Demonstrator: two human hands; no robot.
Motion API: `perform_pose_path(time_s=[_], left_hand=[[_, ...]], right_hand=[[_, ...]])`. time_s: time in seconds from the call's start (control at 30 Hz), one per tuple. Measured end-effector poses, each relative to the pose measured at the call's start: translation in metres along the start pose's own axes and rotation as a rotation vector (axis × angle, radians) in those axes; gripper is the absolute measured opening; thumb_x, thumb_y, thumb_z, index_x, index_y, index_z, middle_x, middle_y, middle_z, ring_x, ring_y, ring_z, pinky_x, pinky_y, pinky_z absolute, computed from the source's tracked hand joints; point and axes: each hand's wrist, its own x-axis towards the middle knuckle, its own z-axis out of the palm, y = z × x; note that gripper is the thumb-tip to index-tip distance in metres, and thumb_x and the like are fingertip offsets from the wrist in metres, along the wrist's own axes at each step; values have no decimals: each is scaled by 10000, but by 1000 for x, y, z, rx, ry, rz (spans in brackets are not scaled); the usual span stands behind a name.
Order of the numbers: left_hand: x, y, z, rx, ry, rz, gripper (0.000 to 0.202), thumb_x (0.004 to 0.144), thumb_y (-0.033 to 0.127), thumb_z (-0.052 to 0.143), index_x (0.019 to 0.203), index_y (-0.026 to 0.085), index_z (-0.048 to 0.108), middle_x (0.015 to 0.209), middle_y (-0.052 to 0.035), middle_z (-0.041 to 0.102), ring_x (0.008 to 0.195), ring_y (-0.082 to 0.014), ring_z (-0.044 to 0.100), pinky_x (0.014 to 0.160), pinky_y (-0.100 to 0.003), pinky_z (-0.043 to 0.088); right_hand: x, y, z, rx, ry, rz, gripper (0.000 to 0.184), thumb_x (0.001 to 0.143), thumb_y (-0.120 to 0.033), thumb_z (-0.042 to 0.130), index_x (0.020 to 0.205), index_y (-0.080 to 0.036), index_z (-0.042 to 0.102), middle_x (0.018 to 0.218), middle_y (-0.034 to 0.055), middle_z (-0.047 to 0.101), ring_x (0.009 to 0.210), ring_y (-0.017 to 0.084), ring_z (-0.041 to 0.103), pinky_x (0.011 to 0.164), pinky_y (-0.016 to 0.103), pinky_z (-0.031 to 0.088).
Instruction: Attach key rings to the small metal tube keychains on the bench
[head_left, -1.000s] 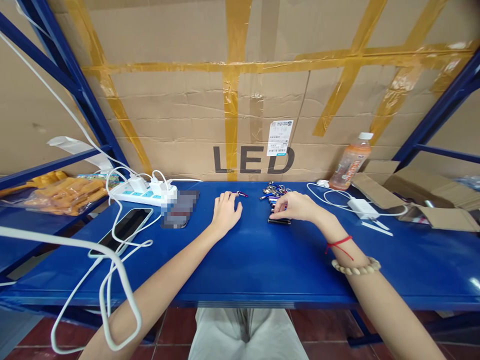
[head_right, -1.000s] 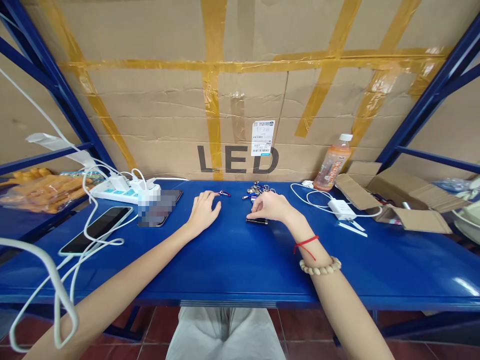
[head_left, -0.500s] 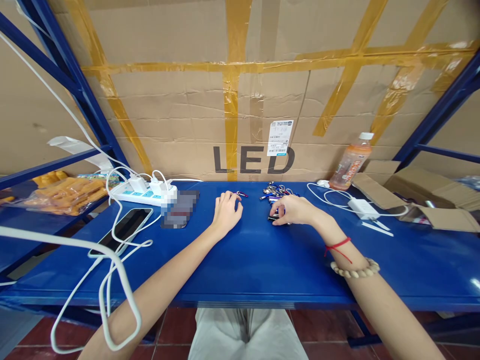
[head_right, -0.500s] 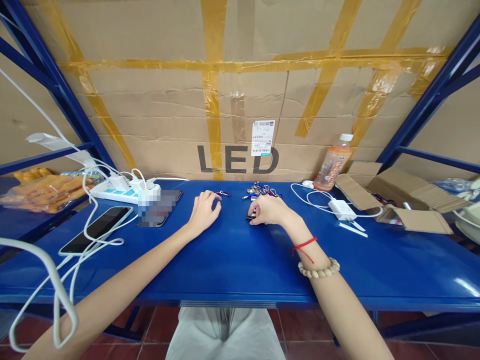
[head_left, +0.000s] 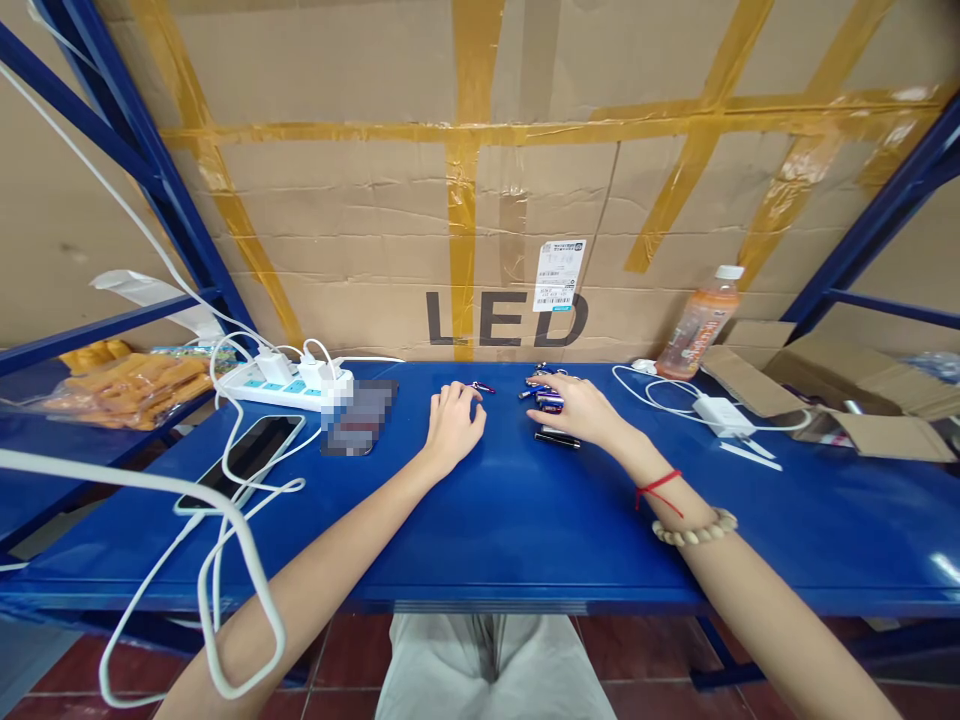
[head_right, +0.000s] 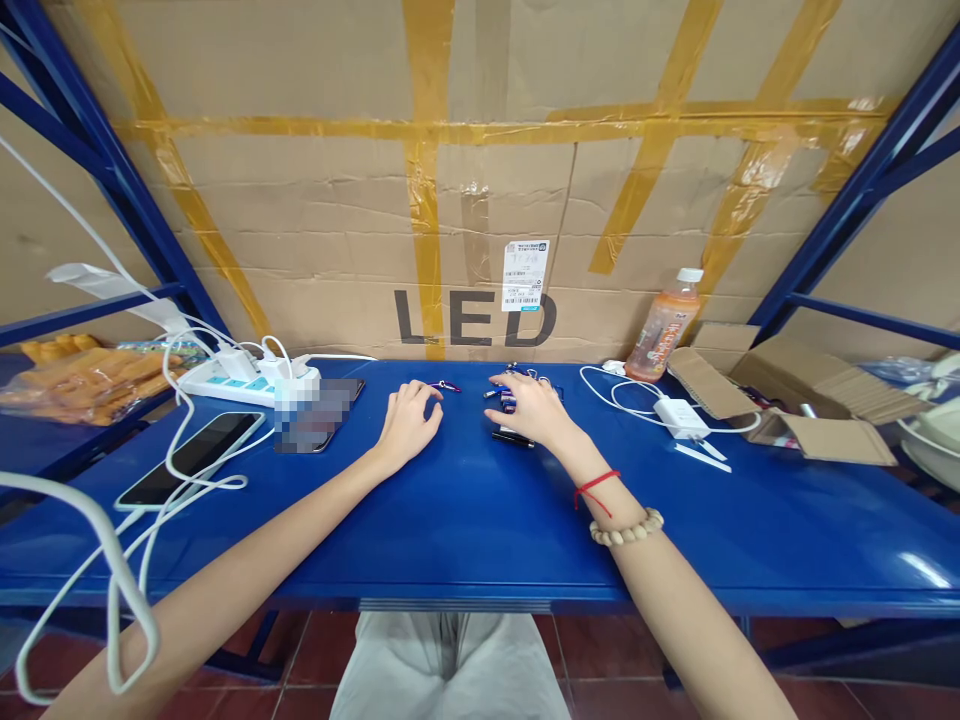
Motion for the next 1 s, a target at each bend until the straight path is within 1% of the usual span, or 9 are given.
perform_pose_path(time_s=[0.07, 0.17, 0.3, 0.4, 0.53, 0.63, 0.8, 0.87, 1.0], left_hand=[[0, 1, 0, 1, -2, 0, 148, 837, 186, 431, 910, 187, 560, 1011, -58, 565, 1011, -219, 487, 880, -371, 366], [0, 1, 1, 4, -5, -6, 157, 842, 193, 423, 914, 192, 563, 1020, -62, 560, 1035, -229, 480, 891, -375, 364], [0, 1, 1, -4, 0, -3, 156, 842, 196, 427, 917, 196, 563, 1016, -63, 558, 1039, -232, 479, 891, -376, 367], [0, 1, 2, -8, 8, -3, 155, 838, 187, 431, 919, 192, 563, 1016, -64, 559, 1028, -231, 482, 885, -377, 368], [0, 0, 2, -10, 7, 7, 153, 835, 176, 431, 915, 194, 560, 1009, -63, 560, 1009, -226, 486, 868, -376, 371], [0, -1, 2, -13, 3, 20, 156, 831, 161, 430, 916, 194, 557, 1002, -59, 561, 992, -218, 491, 858, -371, 373], [0, -2, 3, -15, -9, 37, 183, 830, 131, 413, 929, 192, 553, 1005, -57, 563, 978, -211, 495, 842, -362, 374], [0, -2, 3, -9, -13, 39, 187, 828, 127, 412, 929, 190, 556, 1002, -57, 565, 973, -211, 495, 839, -361, 373], [0, -2, 3, -8, -20, 48, 191, 831, 127, 408, 931, 191, 558, 1005, -53, 568, 972, -208, 497, 842, -359, 372]], right_hand=[[1, -4, 11, -25, -32, -1, 604, 779, -518, 544, 1295, -214, 471, 1337, 103, 476, 1228, 285, 431, 995, 458, 328], [1, -9, 21, -52, -133, 0, 661, 793, -587, 490, 1332, -208, 438, 1401, 131, 389, 1314, 292, 309, 1045, 505, 227], [1, -10, 23, -34, -139, -45, 618, 815, -586, 457, 1289, -191, 487, 1358, 136, 448, 1298, 281, 340, 1069, 527, 128], [1, -10, 20, 31, -95, -131, 524, 820, -498, 498, 1259, -212, 504, 1267, 108, 547, 1231, 270, 431, 1060, 520, 142], [1, -13, 19, 116, -66, -229, 462, 811, -340, 531, 1260, -243, 488, 1225, 81, 577, 1151, 248, 504, 1020, 486, 230], [1, -15, 20, 121, -59, -248, 428, 797, -275, 543, 1222, -233, 523, 1185, 78, 600, 1108, 235, 531, 985, 444, 280], [2, -15, 22, 124, -53, -270, 384, 790, -113, 478, 1140, -232, 583, 1132, 46, 636, 1074, 209, 553, 934, 394, 302], [3, -15, 22, 124, -51, -288, 375, 782, -80, 469, 1101, -227, 604, 1091, 43, 653, 1041, 203, 568, 899, 377, 307], [4, -15, 22, 98, -64, -327, 285, 808, -104, 486, 1012, -224, 645, 1033, 48, 659, 993, 202, 574, 836, 354, 306]])
